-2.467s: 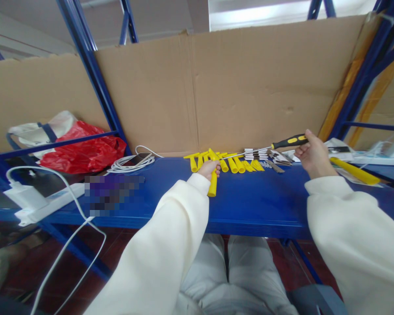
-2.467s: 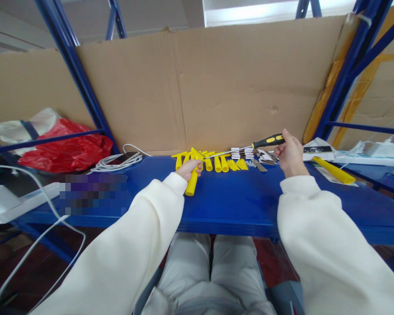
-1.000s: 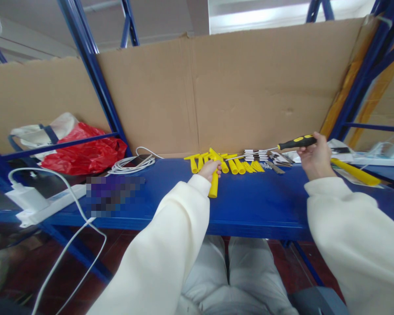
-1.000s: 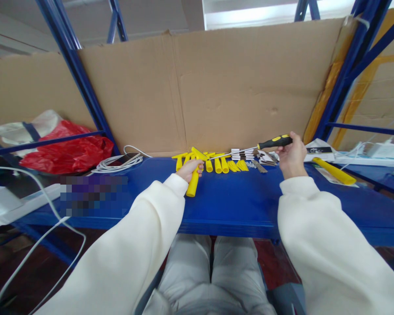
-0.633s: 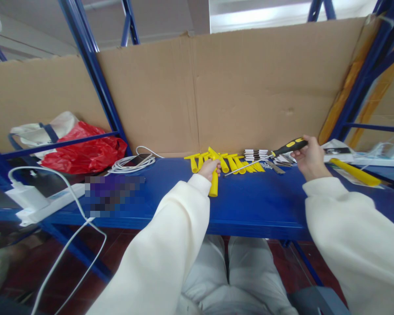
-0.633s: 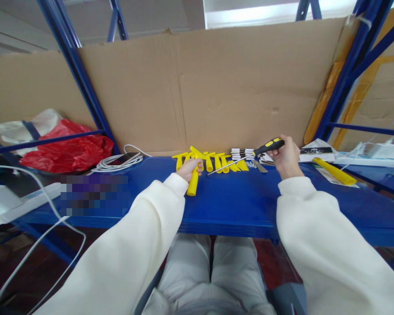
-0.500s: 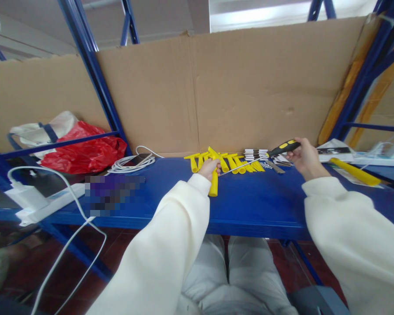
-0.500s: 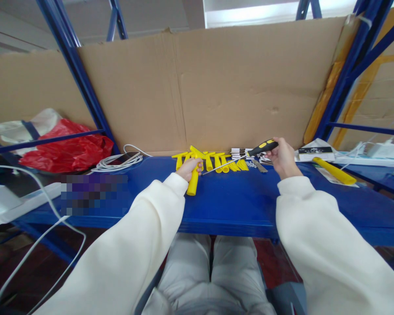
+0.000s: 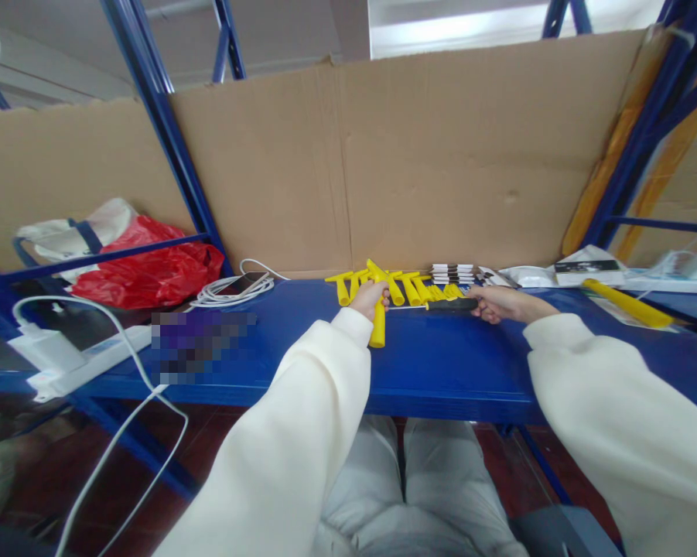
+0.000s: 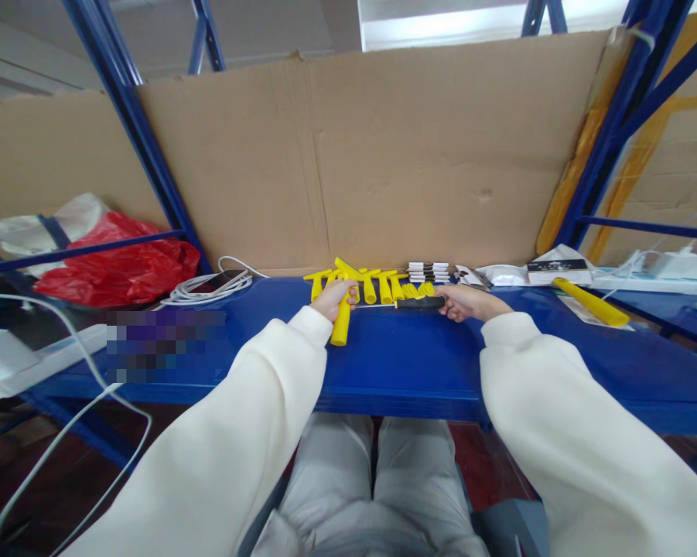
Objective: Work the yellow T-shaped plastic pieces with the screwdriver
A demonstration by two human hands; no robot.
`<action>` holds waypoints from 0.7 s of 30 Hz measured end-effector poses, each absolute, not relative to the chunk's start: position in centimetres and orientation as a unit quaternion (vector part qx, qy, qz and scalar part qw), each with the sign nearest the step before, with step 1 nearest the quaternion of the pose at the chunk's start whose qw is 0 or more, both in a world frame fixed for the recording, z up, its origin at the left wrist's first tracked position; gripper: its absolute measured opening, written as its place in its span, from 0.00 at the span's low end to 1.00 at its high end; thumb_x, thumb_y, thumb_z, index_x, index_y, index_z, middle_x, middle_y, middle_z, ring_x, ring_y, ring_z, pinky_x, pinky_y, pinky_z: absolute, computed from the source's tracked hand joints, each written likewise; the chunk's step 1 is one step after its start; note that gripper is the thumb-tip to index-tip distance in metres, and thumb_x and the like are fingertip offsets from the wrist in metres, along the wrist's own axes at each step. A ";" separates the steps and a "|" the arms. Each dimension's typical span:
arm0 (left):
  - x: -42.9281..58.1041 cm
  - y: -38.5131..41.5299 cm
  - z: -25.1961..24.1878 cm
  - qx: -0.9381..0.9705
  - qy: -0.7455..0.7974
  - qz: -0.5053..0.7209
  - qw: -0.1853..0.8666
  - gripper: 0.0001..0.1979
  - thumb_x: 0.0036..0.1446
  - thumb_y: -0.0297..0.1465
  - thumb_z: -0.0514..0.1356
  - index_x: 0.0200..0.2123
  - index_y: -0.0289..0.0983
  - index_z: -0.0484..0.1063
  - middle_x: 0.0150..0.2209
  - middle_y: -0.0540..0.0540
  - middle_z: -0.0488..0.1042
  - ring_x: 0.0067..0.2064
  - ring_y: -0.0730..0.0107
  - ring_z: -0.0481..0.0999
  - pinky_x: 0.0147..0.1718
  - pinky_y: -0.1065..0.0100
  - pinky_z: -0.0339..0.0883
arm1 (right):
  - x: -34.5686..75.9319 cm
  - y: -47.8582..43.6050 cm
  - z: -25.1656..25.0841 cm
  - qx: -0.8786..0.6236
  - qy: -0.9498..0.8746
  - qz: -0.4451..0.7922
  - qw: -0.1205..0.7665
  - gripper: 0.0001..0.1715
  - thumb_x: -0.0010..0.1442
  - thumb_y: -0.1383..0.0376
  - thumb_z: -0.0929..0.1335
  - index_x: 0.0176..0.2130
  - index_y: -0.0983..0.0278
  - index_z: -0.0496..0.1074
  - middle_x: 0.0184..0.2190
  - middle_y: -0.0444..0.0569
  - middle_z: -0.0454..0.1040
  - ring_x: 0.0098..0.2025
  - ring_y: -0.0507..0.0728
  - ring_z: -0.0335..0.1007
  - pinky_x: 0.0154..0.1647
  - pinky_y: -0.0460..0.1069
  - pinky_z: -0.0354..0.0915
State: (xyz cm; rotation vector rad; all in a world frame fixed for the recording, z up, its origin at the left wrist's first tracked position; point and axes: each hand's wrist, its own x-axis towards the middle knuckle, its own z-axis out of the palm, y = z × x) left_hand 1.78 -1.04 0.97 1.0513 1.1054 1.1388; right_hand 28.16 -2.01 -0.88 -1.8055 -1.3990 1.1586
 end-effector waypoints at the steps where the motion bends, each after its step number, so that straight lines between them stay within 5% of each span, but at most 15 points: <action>1: 1.8 -1.0 0.9 0.454 0.472 0.491 0.575 0.08 0.64 0.21 0.54 0.34 0.39 0.63 0.19 0.59 0.58 0.15 0.81 0.56 0.17 0.78 0.52 | 28.0 -2.1 -0.9 -0.700 -0.505 0.430 0.264 0.22 0.72 0.54 0.62 0.28 0.62 0.63 0.17 0.45 0.65 0.15 0.46 0.52 0.14 0.41 0.49; 3: 1.8 -0.9 0.8 0.467 0.474 0.503 0.552 0.07 0.64 0.22 0.55 0.42 0.38 0.67 0.21 0.59 0.60 0.16 0.80 0.57 0.16 0.78 0.53 | 27.8 -2.3 -0.7 -0.721 -0.482 0.423 0.263 0.23 0.72 0.55 0.63 0.28 0.63 0.63 0.17 0.45 0.65 0.16 0.46 0.53 0.15 0.41 0.49; 9: 1.5 0.0 -0.2 0.583 0.523 0.486 0.387 0.35 0.59 0.18 0.55 0.69 0.40 0.62 0.45 0.43 0.80 0.25 0.75 0.75 0.28 0.71 0.73 | 28.8 -2.2 -0.5 -0.731 -0.546 0.308 0.271 0.14 0.70 0.63 0.65 0.31 0.65 0.68 0.20 0.44 0.67 0.18 0.47 0.55 0.18 0.42 0.53; 12: 1.3 0.2 -0.6 0.676 0.520 0.441 0.278 0.35 0.58 0.18 0.57 0.70 0.36 0.65 0.57 0.36 0.78 0.43 0.65 0.84 0.47 0.65 0.77 | 30.1 -1.2 -1.1 -0.743 -0.594 0.135 0.277 0.11 0.68 0.64 0.65 0.40 0.66 0.76 0.26 0.49 0.74 0.24 0.51 0.66 0.24 0.44 0.63; 15: 1.2 0.2 -0.7 0.750 0.497 0.386 0.204 0.32 0.59 0.18 0.58 0.67 0.32 0.70 0.60 0.36 0.78 0.55 0.59 0.81 0.60 0.63 0.71 | 30.8 -0.2 -1.7 -0.757 -0.619 0.003 0.210 0.17 0.66 0.67 0.65 0.48 0.64 0.82 0.39 0.55 0.81 0.42 0.60 0.77 0.43 0.50 0.73; 18: 1.3 0.1 -0.7 0.782 0.483 0.350 0.180 0.31 0.59 0.18 0.59 0.67 0.32 0.70 0.61 0.36 0.77 0.54 0.59 0.82 0.61 0.63 0.70 | 30.7 0.3 -2.2 -0.764 -0.626 -0.053 0.146 0.22 0.64 0.68 0.65 0.52 0.58 0.83 0.56 0.55 0.78 0.60 0.66 0.72 0.62 0.57 0.67; 21: 1.3 0.0 -0.8 0.785 0.485 0.343 0.174 0.31 0.60 0.19 0.58 0.67 0.32 0.70 0.60 0.36 0.78 0.52 0.59 0.84 0.61 0.61 0.71 | 30.0 0.2 -2.4 -0.756 -0.642 -0.087 0.096 0.25 0.67 0.66 0.63 0.56 0.56 0.82 0.64 0.56 0.72 0.67 0.70 0.64 0.66 0.65 0.63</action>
